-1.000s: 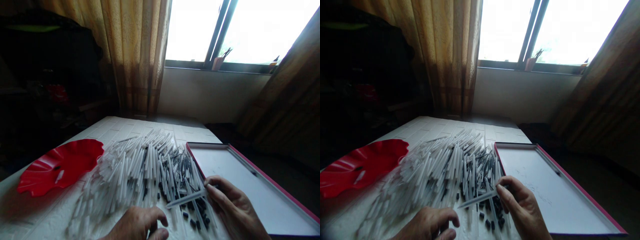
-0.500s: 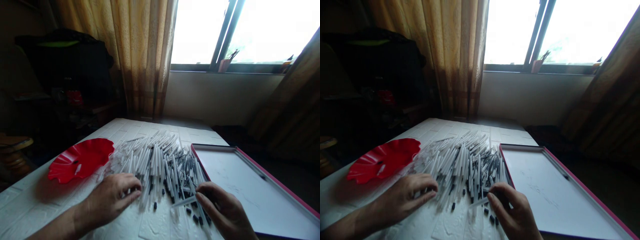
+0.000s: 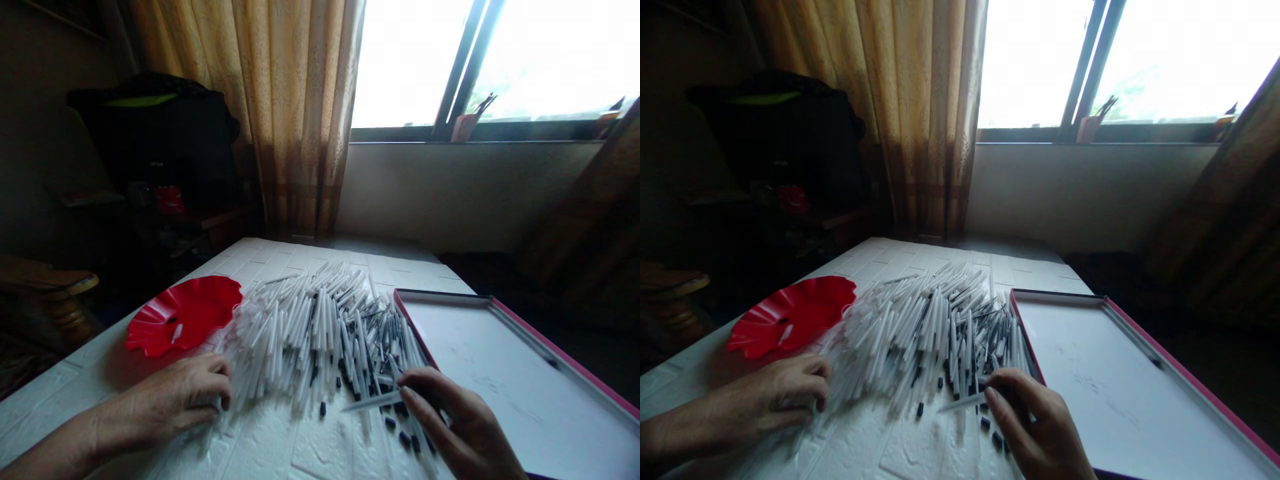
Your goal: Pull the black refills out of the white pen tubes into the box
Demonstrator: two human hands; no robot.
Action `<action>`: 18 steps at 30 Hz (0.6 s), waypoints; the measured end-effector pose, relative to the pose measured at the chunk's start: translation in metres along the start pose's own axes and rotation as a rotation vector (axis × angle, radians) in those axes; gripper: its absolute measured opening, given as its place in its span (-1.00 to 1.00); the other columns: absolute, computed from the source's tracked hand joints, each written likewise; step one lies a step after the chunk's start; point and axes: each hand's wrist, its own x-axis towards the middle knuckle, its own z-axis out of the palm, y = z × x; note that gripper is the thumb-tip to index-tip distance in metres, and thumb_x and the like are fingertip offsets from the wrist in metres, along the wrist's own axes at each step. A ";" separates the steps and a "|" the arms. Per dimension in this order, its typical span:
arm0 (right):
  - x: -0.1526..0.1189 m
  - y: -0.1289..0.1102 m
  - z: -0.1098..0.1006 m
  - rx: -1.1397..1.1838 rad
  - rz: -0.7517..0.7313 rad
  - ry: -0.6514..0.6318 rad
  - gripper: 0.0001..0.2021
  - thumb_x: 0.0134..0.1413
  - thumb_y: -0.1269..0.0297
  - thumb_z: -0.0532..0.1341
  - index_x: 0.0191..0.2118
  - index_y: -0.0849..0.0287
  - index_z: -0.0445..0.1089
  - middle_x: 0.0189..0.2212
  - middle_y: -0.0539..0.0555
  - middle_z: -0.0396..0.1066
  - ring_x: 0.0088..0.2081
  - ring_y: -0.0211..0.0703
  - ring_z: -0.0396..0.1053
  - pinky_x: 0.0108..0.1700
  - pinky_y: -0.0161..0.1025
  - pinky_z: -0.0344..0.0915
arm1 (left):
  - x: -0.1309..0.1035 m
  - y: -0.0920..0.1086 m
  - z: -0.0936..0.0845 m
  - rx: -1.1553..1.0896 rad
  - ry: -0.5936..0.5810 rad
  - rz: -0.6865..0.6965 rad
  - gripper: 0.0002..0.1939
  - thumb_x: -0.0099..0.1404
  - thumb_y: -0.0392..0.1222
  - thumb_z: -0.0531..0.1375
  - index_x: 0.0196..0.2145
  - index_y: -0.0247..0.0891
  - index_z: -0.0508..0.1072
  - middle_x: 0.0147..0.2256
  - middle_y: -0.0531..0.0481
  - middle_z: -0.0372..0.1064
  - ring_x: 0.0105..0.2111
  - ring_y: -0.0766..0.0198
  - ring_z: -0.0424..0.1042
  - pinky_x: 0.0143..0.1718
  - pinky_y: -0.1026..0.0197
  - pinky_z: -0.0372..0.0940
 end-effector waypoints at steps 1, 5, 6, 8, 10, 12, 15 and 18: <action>0.001 0.000 -0.001 -0.005 -0.006 -0.024 -0.81 0.22 0.17 0.22 -0.29 0.14 0.51 -0.44 0.08 0.56 -0.49 -0.15 0.52 -0.51 -0.36 0.44 | 0.000 -0.002 0.001 -0.001 0.003 0.008 -0.71 0.18 -0.48 0.21 -0.25 -0.10 0.50 -0.18 0.09 0.42 -0.17 0.25 0.43 -0.15 0.33 0.22; 0.002 0.000 -0.002 -0.029 0.012 -0.158 -0.80 0.26 0.18 0.16 -0.30 0.14 0.47 -0.49 0.05 0.51 -0.50 -0.17 0.49 -0.50 -0.35 0.43 | -0.003 -0.008 0.004 0.016 0.026 0.034 -0.81 0.26 -0.40 0.19 -0.23 -0.12 0.47 -0.16 0.07 0.41 -0.16 0.24 0.42 -0.14 0.31 0.23; 0.002 0.000 -0.001 -0.037 0.014 -0.191 -0.80 0.27 0.19 0.15 -0.30 0.14 0.46 -0.50 0.04 0.48 -0.51 -0.18 0.47 -0.50 -0.34 0.41 | -0.003 -0.008 0.005 0.029 0.033 0.043 -0.81 0.27 -0.39 0.17 -0.23 -0.12 0.46 -0.16 0.06 0.41 -0.17 0.25 0.42 -0.15 0.32 0.23; 0.002 -0.001 0.001 -0.058 0.017 -0.229 -0.80 0.26 0.21 0.13 -0.32 0.14 0.43 -0.52 0.02 0.44 -0.53 -0.22 0.40 -0.51 -0.34 0.37 | -0.004 -0.007 0.007 0.058 0.047 0.072 -0.79 0.28 -0.40 0.15 -0.22 -0.11 0.47 -0.17 0.06 0.42 -0.20 0.26 0.42 -0.19 0.33 0.22; 0.002 -0.002 0.003 -0.081 0.021 -0.249 -0.82 0.25 0.22 0.13 -0.34 0.14 0.40 -0.54 -0.01 0.39 -0.55 -0.24 0.34 -0.52 -0.34 0.32 | -0.004 -0.005 0.008 0.100 0.065 0.105 -0.76 0.26 -0.42 0.14 -0.23 -0.11 0.47 -0.19 0.06 0.43 -0.24 0.26 0.41 -0.24 0.33 0.20; 0.002 -0.004 0.003 -0.094 0.038 -0.274 -0.84 0.22 0.25 0.13 -0.37 0.14 0.37 -0.56 -0.03 0.35 -0.56 -0.25 0.30 -0.52 -0.33 0.29 | -0.004 -0.003 0.009 0.148 0.077 0.121 -0.76 0.27 -0.42 0.13 -0.24 -0.10 0.47 -0.20 0.05 0.44 -0.26 0.26 0.41 -0.27 0.33 0.19; 0.004 -0.010 0.001 -0.108 0.064 -0.323 -0.86 0.16 0.29 0.12 -0.39 0.14 0.36 -0.57 -0.03 0.35 -0.56 -0.24 0.31 -0.51 -0.31 0.27 | -0.002 -0.004 0.014 0.195 0.092 0.121 -0.81 0.31 -0.39 0.12 -0.24 -0.12 0.44 -0.18 0.04 0.44 -0.24 0.25 0.41 -0.24 0.32 0.20; 0.005 -0.013 -0.001 -0.126 0.089 -0.377 -0.83 0.14 0.33 0.10 -0.32 0.16 0.45 -0.50 0.03 0.47 -0.48 -0.17 0.41 -0.41 -0.26 0.32 | -0.001 -0.008 0.019 0.214 0.162 0.103 -0.84 0.34 -0.36 0.10 -0.22 -0.13 0.41 -0.17 0.03 0.45 -0.21 0.25 0.44 -0.16 0.33 0.24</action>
